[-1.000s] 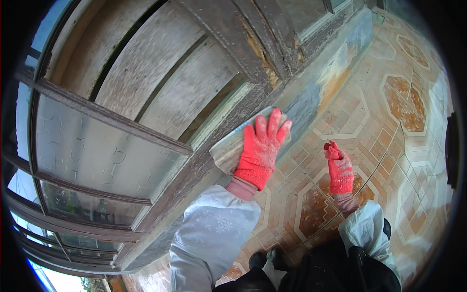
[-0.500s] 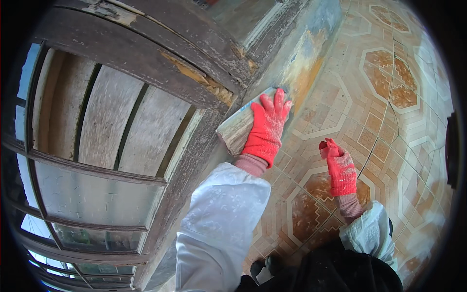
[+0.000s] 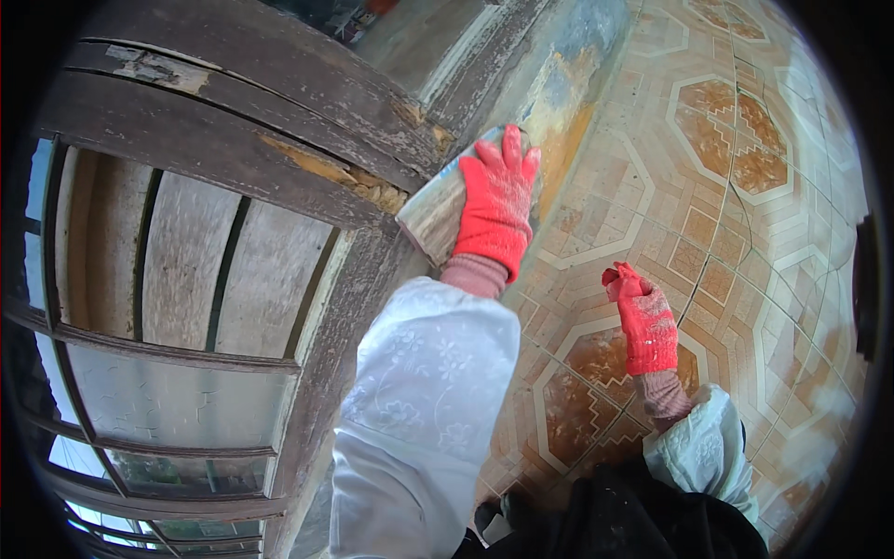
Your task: The person sands the exterior wall of a building next to a window frame using a sanding block held in their right hand while wearing red gloves.
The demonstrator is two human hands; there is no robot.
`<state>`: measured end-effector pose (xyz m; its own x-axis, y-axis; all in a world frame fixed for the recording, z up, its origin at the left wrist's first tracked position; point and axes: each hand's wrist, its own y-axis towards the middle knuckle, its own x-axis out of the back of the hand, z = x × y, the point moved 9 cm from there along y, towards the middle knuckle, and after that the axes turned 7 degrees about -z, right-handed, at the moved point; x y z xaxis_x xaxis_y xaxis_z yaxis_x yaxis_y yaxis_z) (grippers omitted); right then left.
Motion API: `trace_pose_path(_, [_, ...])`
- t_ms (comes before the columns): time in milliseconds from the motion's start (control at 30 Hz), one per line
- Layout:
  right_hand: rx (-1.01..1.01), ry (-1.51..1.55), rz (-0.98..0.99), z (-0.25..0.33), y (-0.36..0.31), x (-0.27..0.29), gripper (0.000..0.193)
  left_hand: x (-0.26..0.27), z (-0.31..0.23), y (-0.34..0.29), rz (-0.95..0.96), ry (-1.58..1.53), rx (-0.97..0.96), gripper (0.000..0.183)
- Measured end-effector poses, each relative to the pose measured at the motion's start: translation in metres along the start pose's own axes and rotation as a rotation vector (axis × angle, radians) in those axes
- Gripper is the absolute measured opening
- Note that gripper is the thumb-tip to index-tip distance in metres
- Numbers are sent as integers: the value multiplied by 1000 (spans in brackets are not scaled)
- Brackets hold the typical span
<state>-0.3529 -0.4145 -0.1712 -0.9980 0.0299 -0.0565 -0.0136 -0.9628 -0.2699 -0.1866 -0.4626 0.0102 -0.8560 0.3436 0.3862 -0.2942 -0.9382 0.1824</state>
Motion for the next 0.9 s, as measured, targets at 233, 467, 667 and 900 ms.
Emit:
trace_pose_path(233, [-108,-91,-42,-1,-1,25,43,-42,-61,-169,125,5,-328,54])
trace_pose_path(467, [-128,-85,23,15,-12,11,43,-16,-41,-43,76,-71,-171,59])
trace_pose_path(667, [-104,-166,76,3,-7,18,45,-23,-54,-59,70,-25,-173,59])
trace_pose_path(900, [-210,-205,92,7,-20,4,52,-48,-66,-255,337,-33,-526,55])
